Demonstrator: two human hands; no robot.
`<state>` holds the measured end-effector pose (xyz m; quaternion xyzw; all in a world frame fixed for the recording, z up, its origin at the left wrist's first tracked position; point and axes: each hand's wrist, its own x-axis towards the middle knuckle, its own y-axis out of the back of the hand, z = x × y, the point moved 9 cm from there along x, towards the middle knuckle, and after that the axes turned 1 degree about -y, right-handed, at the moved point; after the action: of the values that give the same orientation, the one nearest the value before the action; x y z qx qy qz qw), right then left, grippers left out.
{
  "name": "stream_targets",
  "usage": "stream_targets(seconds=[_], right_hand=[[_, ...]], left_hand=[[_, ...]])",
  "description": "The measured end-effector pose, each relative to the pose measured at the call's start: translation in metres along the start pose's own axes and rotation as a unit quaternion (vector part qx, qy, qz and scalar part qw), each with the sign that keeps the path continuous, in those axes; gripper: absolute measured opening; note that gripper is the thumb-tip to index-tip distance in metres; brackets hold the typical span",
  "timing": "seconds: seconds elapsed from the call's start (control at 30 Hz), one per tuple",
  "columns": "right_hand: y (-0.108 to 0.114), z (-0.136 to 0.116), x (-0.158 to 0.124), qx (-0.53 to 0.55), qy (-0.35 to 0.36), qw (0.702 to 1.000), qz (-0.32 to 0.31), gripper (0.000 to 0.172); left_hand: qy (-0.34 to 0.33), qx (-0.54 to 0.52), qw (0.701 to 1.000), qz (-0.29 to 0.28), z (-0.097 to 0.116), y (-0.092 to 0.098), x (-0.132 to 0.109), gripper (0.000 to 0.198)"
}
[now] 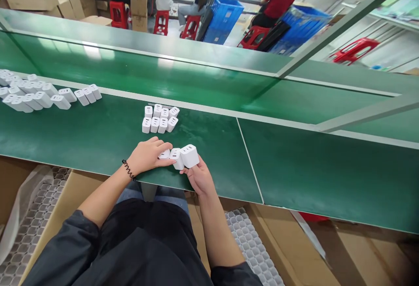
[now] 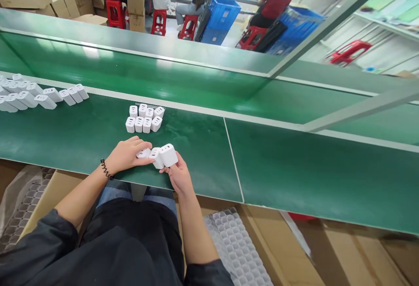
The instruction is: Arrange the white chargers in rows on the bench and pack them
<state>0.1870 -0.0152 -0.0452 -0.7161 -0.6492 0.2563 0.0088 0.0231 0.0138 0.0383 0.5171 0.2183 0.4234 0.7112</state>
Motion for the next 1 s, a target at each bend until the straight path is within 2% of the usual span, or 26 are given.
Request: stream_targets(seconds=[0.1,0.23,0.4,0.5,0.6,0.73,0.8,0.87,1.0], right_hand=[[0.003,-0.003,0.001,-0.050,0.009,0.999,-0.005,0.034],[-0.002,-0.007,0.001,-0.084,0.007,0.995,-0.048,0.033],[0.001,-0.013,0.002,-0.118,-0.009,0.988,-0.096,0.033],[0.019,-0.019,0.004,-0.110,0.009,0.992,-0.059,0.032],[0.033,-0.025,0.000,-0.065,0.031,0.997,-0.026,0.038],[0.031,-0.030,-0.011,-0.036,0.045,0.997,-0.050,0.058],[0.025,-0.033,-0.014,-0.029,0.045,0.996,-0.076,0.062],[0.022,-0.034,-0.014,-0.029,0.047,0.995,-0.082,0.059],[0.028,-0.030,-0.008,-0.050,0.067,0.996,-0.032,0.041]], left_hand=[[-0.010,0.020,0.999,-0.033,0.005,-0.006,0.003,0.043],[-0.018,0.035,0.997,-0.068,0.008,-0.010,0.006,0.052],[-0.034,0.054,0.993,-0.104,0.013,-0.013,0.006,0.043],[-0.028,0.076,0.992,-0.097,0.014,-0.012,0.008,0.045],[-0.045,0.087,0.991,-0.095,0.019,-0.015,0.009,0.049],[-0.084,0.092,0.988,-0.093,0.025,-0.022,0.007,0.048],[-0.093,0.090,0.988,-0.084,0.026,-0.025,0.006,0.046],[-0.096,0.088,0.989,-0.070,0.026,-0.026,0.005,0.048],[-0.106,0.085,0.990,-0.037,0.028,-0.022,0.002,0.063]])
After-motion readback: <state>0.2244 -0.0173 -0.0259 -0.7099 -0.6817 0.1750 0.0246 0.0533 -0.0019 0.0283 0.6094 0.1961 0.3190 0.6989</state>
